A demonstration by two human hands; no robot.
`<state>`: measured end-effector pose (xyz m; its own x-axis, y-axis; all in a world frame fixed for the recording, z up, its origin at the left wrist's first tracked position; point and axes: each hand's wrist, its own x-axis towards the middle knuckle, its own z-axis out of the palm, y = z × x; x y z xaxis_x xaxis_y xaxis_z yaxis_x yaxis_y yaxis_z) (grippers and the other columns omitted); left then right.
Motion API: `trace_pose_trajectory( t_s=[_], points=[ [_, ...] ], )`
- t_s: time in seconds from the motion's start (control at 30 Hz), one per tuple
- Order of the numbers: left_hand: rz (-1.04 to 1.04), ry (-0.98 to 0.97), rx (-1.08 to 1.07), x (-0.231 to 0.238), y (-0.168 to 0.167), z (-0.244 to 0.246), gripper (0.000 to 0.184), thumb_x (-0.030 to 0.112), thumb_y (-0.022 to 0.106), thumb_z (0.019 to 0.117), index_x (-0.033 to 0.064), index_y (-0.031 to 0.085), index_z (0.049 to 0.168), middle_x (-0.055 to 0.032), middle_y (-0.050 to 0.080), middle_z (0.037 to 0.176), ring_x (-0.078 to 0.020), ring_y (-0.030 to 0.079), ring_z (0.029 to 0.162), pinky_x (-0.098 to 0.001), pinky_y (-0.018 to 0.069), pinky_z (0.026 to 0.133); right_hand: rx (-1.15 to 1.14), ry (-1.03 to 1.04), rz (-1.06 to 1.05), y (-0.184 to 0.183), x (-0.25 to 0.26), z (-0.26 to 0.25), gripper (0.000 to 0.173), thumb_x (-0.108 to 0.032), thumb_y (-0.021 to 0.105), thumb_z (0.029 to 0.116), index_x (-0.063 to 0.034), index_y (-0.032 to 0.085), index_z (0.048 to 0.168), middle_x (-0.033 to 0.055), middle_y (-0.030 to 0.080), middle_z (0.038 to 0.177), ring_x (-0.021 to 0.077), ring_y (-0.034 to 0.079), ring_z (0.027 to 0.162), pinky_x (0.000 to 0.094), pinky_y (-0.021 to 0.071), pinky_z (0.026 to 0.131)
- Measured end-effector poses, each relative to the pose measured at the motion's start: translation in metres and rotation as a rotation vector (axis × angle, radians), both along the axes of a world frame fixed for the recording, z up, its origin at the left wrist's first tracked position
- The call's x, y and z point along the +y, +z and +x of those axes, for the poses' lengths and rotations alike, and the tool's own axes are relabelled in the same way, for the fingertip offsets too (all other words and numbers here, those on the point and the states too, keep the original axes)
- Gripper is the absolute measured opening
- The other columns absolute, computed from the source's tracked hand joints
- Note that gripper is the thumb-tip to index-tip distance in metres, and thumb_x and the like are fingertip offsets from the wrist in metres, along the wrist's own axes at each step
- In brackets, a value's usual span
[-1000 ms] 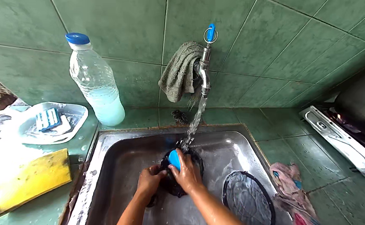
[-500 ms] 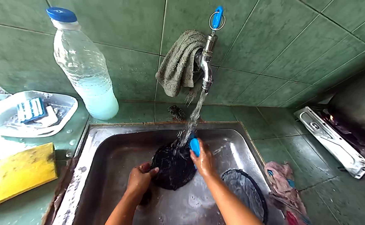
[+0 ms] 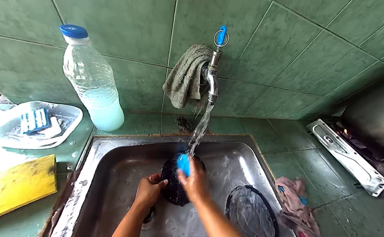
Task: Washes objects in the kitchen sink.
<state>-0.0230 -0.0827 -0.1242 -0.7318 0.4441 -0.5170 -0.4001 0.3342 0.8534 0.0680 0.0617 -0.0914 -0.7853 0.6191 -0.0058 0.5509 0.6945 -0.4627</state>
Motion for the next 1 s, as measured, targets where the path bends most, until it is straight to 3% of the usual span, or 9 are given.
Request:
trace_pose_trajectory(
  t_s=[0.1, 0.3, 0.4, 0.47, 0.53, 0.67, 0.73, 0.83, 1.0],
  points=[
    [-0.044, -0.033, 0.029, -0.005, 0.004, -0.001, 0.017, 0.003, 0.076, 0.0873, 0.0021, 0.074, 0.104, -0.0098, 0.074, 0.095, -0.0187, 0.070, 0.087, -0.0422, 0.0572, 0.082, -0.071, 0.053, -0.047, -0.007, -0.027, 0.001, 0.069, -0.047, 0.070, 0.0916, -0.0205, 0.052, 0.153, 0.0213, 0.066, 0.130, 0.0357, 0.072, 0.101, 0.0522, 0.0602, 0.083],
    [0.021, 0.015, -0.038, -0.011, 0.003, 0.000, 0.014, 0.002, 0.075, 0.0896, -0.0003, 0.070, 0.103, -0.0116, 0.073, 0.090, -0.0198, 0.070, 0.078, -0.0394, 0.0597, 0.071, -0.075, -0.256, 0.022, -0.002, 0.083, 0.029, 0.069, -0.040, 0.070, 0.0934, -0.0113, 0.050, 0.152, 0.0212, 0.067, 0.130, 0.0387, 0.070, 0.111, 0.0579, 0.0557, 0.093],
    [-0.032, -0.043, -0.027, -0.003, 0.003, -0.004, 0.017, 0.004, 0.078, 0.0879, 0.0014, 0.072, 0.103, -0.0101, 0.073, 0.091, -0.0188, 0.070, 0.081, -0.0399, 0.0589, 0.076, 0.011, -0.154, -0.084, 0.010, 0.039, 0.018, 0.069, -0.041, 0.072, 0.0924, -0.0098, 0.052, 0.151, 0.0198, 0.065, 0.135, 0.0354, 0.067, 0.117, 0.0554, 0.0547, 0.099],
    [-0.069, -0.077, 0.024, 0.002, 0.000, -0.002, 0.016, 0.005, 0.078, 0.0867, 0.0032, 0.073, 0.101, -0.0091, 0.074, 0.091, -0.0184, 0.070, 0.082, -0.0409, 0.0581, 0.077, -0.020, 0.003, -0.044, 0.003, -0.012, 0.006, 0.066, -0.045, 0.070, 0.0911, -0.0192, 0.055, 0.150, 0.0187, 0.067, 0.131, 0.0336, 0.072, 0.105, 0.0524, 0.0599, 0.086],
    [-0.095, -0.093, 0.060, -0.003, 0.001, -0.005, 0.019, 0.006, 0.078, 0.0862, 0.0036, 0.074, 0.105, -0.0106, 0.074, 0.096, -0.0211, 0.071, 0.089, -0.0450, 0.0573, 0.084, -0.028, 0.072, 0.033, -0.010, -0.021, 0.004, 0.066, -0.046, 0.072, 0.0900, -0.0234, 0.056, 0.150, 0.0212, 0.068, 0.126, 0.0355, 0.073, 0.096, 0.0515, 0.0613, 0.078],
    [-0.137, -0.132, 0.109, -0.012, 0.009, -0.006, 0.020, 0.007, 0.077, 0.0887, 0.0048, 0.074, 0.109, -0.0114, 0.075, 0.101, -0.0226, 0.072, 0.093, -0.0463, 0.0584, 0.087, -0.103, -0.158, 0.082, -0.011, 0.058, 0.024, 0.066, -0.042, 0.069, 0.0924, -0.0185, 0.053, 0.152, 0.0187, 0.067, 0.133, 0.0368, 0.071, 0.110, 0.0560, 0.0578, 0.090],
    [-0.199, -0.266, 0.279, -0.002, 0.032, -0.012, 0.021, 0.012, 0.075, 0.0899, 0.0066, 0.075, 0.110, -0.0122, 0.074, 0.104, -0.0250, 0.071, 0.098, -0.0504, 0.0561, 0.092, -0.105, -0.273, 0.048, 0.002, 0.095, 0.042, 0.068, -0.041, 0.070, 0.0935, -0.0142, 0.050, 0.153, 0.0204, 0.066, 0.133, 0.0388, 0.070, 0.111, 0.0585, 0.0563, 0.091],
    [-0.254, -0.543, 0.564, 0.021, 0.107, -0.024, 0.021, 0.015, 0.069, 0.0951, 0.0066, 0.075, 0.113, -0.0149, 0.074, 0.109, -0.0315, 0.068, 0.108, -0.0563, 0.0495, 0.100, 0.098, -0.378, -0.100, 0.012, 0.112, 0.068, 0.071, -0.037, 0.074, 0.0922, -0.0038, 0.049, 0.149, 0.0226, 0.069, 0.125, 0.0376, 0.069, 0.112, 0.0580, 0.0537, 0.098],
    [-0.182, -0.807, 0.948, 0.065, 0.194, -0.025, 0.022, 0.008, 0.062, 0.0988, 0.0139, 0.078, 0.113, -0.0067, 0.076, 0.109, -0.0247, 0.070, 0.107, -0.0505, 0.0513, 0.099, 0.364, -0.499, -0.230, 0.027, 0.095, 0.081, 0.069, -0.035, 0.076, 0.0907, -0.0034, 0.050, 0.147, 0.0215, 0.072, 0.114, 0.0346, 0.071, 0.101, 0.0578, 0.0550, 0.090]
  ],
)
